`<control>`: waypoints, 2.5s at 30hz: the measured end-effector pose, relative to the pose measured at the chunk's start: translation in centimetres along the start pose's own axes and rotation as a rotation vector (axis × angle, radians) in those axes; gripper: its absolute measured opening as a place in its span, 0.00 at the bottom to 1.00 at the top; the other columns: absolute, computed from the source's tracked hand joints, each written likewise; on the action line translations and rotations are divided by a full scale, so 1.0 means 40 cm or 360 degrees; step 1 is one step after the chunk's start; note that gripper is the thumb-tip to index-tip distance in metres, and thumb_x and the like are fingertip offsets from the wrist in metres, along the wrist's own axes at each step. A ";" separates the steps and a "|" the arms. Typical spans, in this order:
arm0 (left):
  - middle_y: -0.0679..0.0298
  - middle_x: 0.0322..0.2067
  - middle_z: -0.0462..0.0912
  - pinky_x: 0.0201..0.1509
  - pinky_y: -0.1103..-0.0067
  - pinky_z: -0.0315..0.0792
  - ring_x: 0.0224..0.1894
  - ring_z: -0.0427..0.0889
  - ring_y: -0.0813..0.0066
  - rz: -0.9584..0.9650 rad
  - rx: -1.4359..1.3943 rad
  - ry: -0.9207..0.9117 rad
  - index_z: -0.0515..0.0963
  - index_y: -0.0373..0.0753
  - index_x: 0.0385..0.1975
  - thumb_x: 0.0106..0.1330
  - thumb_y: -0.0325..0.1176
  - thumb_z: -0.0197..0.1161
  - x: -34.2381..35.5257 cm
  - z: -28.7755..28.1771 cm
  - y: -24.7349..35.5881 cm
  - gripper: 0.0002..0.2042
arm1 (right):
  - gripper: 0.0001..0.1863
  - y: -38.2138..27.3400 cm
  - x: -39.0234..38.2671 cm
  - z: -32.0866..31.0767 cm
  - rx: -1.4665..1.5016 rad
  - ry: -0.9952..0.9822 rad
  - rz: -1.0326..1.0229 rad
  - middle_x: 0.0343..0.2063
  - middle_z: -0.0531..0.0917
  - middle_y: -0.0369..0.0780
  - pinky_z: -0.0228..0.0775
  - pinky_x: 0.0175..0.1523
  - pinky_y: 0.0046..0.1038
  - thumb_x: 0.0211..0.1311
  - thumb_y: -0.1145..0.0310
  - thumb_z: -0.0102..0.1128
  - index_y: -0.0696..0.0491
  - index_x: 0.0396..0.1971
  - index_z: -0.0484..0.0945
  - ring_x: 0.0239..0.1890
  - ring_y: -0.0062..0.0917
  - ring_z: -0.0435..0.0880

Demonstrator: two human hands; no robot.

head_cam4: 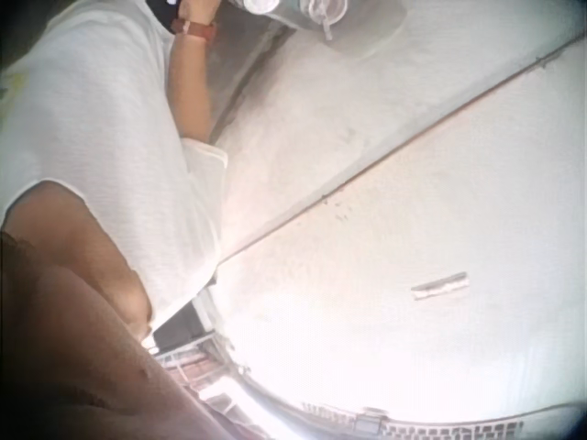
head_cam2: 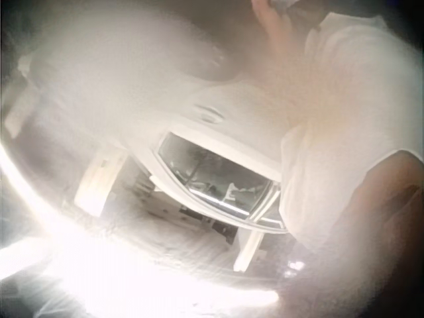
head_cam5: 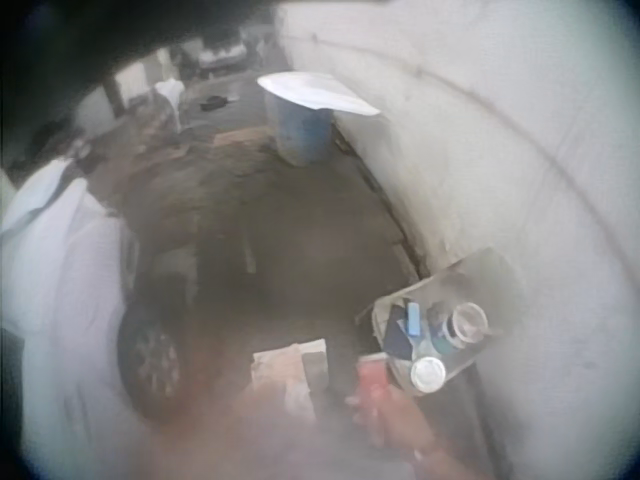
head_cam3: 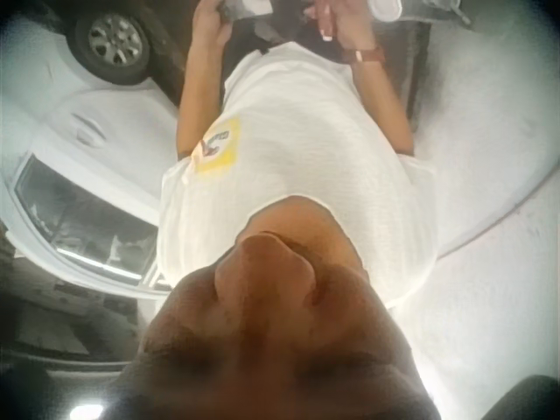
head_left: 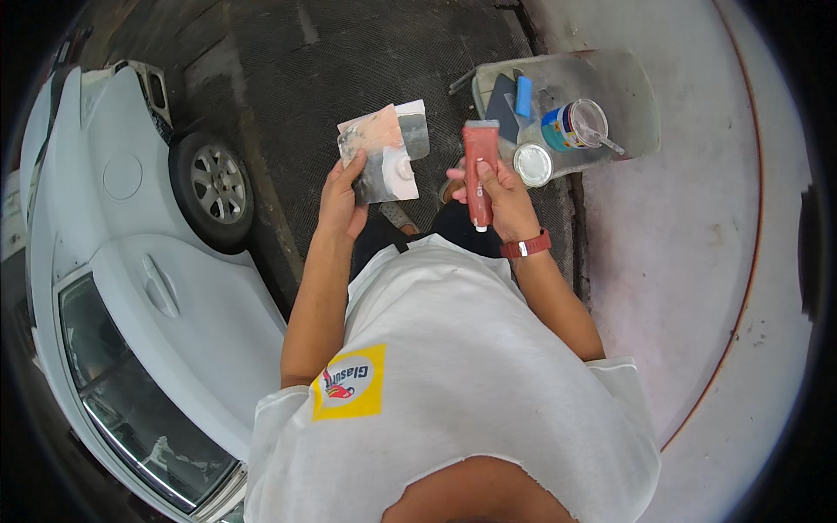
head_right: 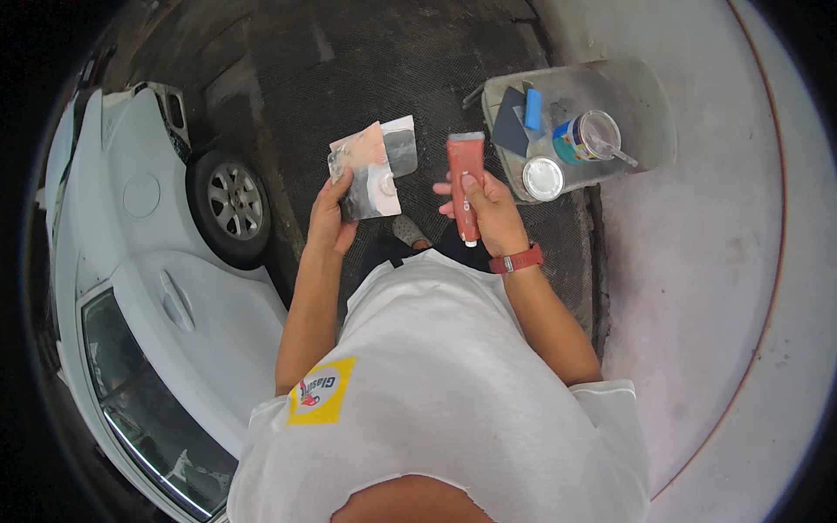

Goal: The person sands the side of a red car with a sanding block, then walks to a workbench and handles several sanding sheets, comparing and selecting them. The person also briefly touches a white car bumper.

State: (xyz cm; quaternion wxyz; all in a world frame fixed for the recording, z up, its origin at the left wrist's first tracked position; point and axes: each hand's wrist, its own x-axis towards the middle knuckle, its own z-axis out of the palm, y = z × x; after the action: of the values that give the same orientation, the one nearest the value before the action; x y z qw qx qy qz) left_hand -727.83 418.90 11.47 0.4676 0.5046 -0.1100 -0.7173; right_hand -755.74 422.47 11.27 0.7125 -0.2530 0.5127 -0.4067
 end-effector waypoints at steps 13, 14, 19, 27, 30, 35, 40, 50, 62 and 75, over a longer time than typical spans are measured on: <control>0.62 0.57 0.86 0.62 0.73 0.81 0.56 0.86 0.73 0.0031 -0.0018 -0.0058 0.75 0.35 0.65 0.81 0.38 0.63 0.003 0.003 0.018 0.19 | 0.25 -0.113 0.010 0.118 -0.0225 0.0043 -0.0153 0.41 0.91 0.44 0.80 0.32 0.19 0.88 0.49 0.45 0.56 0.58 0.78 0.29 0.18 0.87; 0.62 0.57 0.86 0.62 0.73 0.81 0.56 0.86 0.74 0.0032 -0.0016 -0.0058 0.75 0.35 0.64 0.81 0.38 0.62 0.003 0.003 0.022 0.19 | 0.25 -0.126 0.013 0.120 -0.0252 0.0016 -0.0128 0.40 0.91 0.44 0.81 0.33 0.20 0.88 0.49 0.45 0.56 0.58 0.79 0.29 0.18 0.87; 0.62 0.56 0.86 0.62 0.73 0.80 0.56 0.86 0.74 0.0046 0.0003 -0.0159 0.77 0.35 0.63 0.81 0.38 0.62 0.001 -0.001 0.058 0.18 | 0.23 -0.199 0.025 0.137 -0.0230 -0.0149 -0.0090 0.38 0.90 0.44 0.82 0.34 0.20 0.88 0.53 0.46 0.57 0.58 0.79 0.28 0.20 0.87; 0.61 0.56 0.86 0.61 0.73 0.81 0.55 0.86 0.75 0.0106 0.0069 -0.0317 0.77 0.35 0.64 0.81 0.38 0.63 -0.068 -0.099 0.100 0.19 | 0.20 -0.181 -0.015 0.288 -0.0513 -0.0113 -0.0070 0.33 0.89 0.40 0.77 0.31 0.19 0.88 0.56 0.46 0.57 0.53 0.81 0.25 0.18 0.84; 0.61 0.56 0.86 0.62 0.74 0.79 0.55 0.85 0.76 0.0134 0.0091 -0.0342 0.77 0.34 0.64 0.81 0.39 0.63 -0.101 -0.137 0.103 0.20 | 0.20 -0.175 -0.047 0.354 -0.0640 -0.0104 -0.0073 0.32 0.89 0.39 0.76 0.31 0.18 0.88 0.57 0.47 0.57 0.52 0.82 0.24 0.17 0.83; 0.61 0.56 0.86 0.65 0.75 0.75 0.56 0.83 0.77 0.0168 0.0111 -0.0405 0.76 0.33 0.65 0.81 0.40 0.63 -0.154 -0.171 0.125 0.20 | 0.18 -0.146 -0.076 0.391 -0.0821 -0.0158 -0.0056 0.32 0.89 0.38 0.75 0.31 0.18 0.87 0.58 0.50 0.57 0.51 0.82 0.24 0.15 0.82; 0.61 0.56 0.86 0.65 0.75 0.75 0.56 0.83 0.77 0.0231 0.0127 -0.0435 0.76 0.32 0.65 0.81 0.39 0.63 -0.180 -0.190 0.139 0.21 | 0.14 -0.145 -0.105 0.452 -0.0905 -0.0154 -0.0064 0.31 0.88 0.36 0.72 0.33 0.18 0.83 0.64 0.56 0.59 0.51 0.83 0.24 0.14 0.78; 0.61 0.55 0.87 0.64 0.75 0.76 0.56 0.84 0.77 0.0242 0.0269 -0.0444 0.78 0.35 0.65 0.82 0.38 0.62 -0.206 -0.204 0.167 0.19 | 0.12 -0.132 -0.095 0.473 -0.1192 -0.0216 -0.0153 0.28 0.86 0.33 0.70 0.30 0.17 0.80 0.64 0.62 0.59 0.47 0.85 0.23 0.12 0.77; 0.63 0.55 0.87 0.65 0.74 0.76 0.56 0.84 0.78 0.0141 0.0207 -0.0532 0.78 0.36 0.66 0.81 0.39 0.63 -0.195 -0.214 0.182 0.20 | 0.11 -0.124 -0.084 0.470 -0.1337 -0.0182 -0.0171 0.26 0.84 0.31 0.71 0.31 0.15 0.80 0.64 0.62 0.56 0.46 0.86 0.24 0.10 0.76; 0.62 0.53 0.87 0.60 0.75 0.79 0.53 0.86 0.79 -0.0122 0.0060 -0.0538 0.77 0.34 0.63 0.81 0.40 0.64 -0.152 -0.208 0.156 0.19 | 0.13 -0.131 -0.067 0.423 -0.1127 -0.0237 -0.0079 0.25 0.82 0.30 0.70 0.31 0.16 0.80 0.65 0.60 0.56 0.48 0.88 0.25 0.10 0.75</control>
State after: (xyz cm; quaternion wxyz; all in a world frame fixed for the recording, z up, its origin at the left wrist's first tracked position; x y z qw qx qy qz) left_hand -717.11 422.91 15.29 0.4052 0.3895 -0.1812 -0.8070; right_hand -741.94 420.95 22.61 0.6061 -0.5253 0.5622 -0.2016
